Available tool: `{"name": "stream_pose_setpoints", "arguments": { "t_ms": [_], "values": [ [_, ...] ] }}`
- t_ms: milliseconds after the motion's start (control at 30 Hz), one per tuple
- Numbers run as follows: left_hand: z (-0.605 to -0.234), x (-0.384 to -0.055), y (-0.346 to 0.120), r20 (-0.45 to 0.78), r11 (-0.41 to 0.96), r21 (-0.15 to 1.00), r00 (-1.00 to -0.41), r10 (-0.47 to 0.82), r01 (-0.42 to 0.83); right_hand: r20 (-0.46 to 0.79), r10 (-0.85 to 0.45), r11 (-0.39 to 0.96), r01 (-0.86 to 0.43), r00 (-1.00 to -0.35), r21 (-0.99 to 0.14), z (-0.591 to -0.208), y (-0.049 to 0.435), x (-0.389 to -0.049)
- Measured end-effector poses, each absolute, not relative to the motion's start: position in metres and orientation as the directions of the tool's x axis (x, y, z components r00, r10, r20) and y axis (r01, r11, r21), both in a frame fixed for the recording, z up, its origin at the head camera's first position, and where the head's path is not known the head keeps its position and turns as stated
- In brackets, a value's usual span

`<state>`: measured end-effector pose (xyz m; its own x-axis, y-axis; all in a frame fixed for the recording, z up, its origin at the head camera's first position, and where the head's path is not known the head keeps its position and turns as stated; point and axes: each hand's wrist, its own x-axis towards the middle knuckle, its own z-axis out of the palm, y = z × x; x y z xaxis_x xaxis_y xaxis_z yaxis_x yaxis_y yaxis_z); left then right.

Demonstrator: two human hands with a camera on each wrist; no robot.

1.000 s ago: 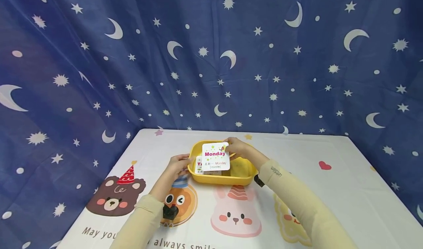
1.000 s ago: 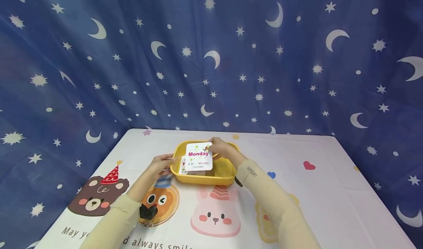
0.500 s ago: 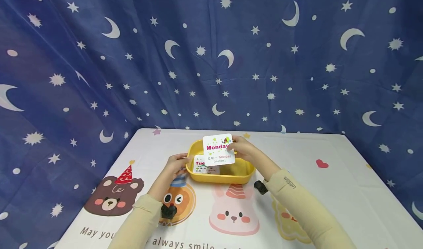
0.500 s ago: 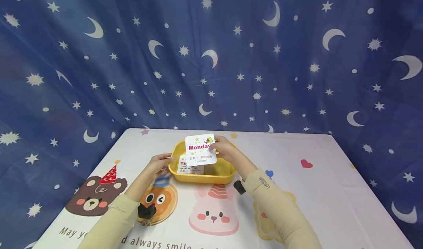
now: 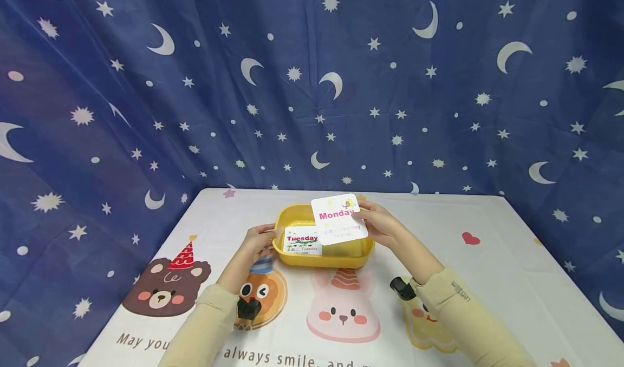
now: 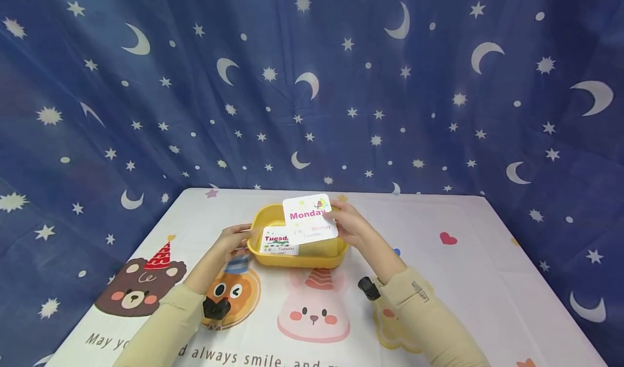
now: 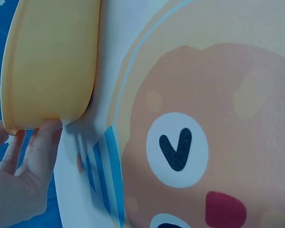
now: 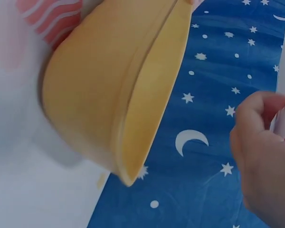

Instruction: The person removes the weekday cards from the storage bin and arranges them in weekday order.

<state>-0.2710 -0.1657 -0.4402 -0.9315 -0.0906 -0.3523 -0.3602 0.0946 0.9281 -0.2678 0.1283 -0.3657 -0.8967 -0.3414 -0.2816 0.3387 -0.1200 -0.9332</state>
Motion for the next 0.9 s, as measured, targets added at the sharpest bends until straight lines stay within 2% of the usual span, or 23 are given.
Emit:
{"name": "stream_pose_setpoints", "arguments": {
  "t_ms": [200,467,900],
  "values": [
    [-0.44,-0.27,-0.165,-0.353,0.102,0.927,-0.931,-0.094,-0.361,-0.27,-0.353,-0.156,0.341,-0.896,-0.927,-0.366,0.15,-0.255],
    [-0.437,-0.27,-0.165,-0.35,0.104,0.927,-0.931,-0.101,-0.36,-0.304,-0.292,-0.133,0.353,-0.907,-0.926,-0.366,0.178,-0.249],
    [-0.438,-0.269,-0.167,-0.337,0.071,0.937,-0.938,-0.082,-0.343,-0.318,-0.22,-0.061,0.338,-0.922,-0.939,-0.38,0.223,-0.26]
  ]
}}
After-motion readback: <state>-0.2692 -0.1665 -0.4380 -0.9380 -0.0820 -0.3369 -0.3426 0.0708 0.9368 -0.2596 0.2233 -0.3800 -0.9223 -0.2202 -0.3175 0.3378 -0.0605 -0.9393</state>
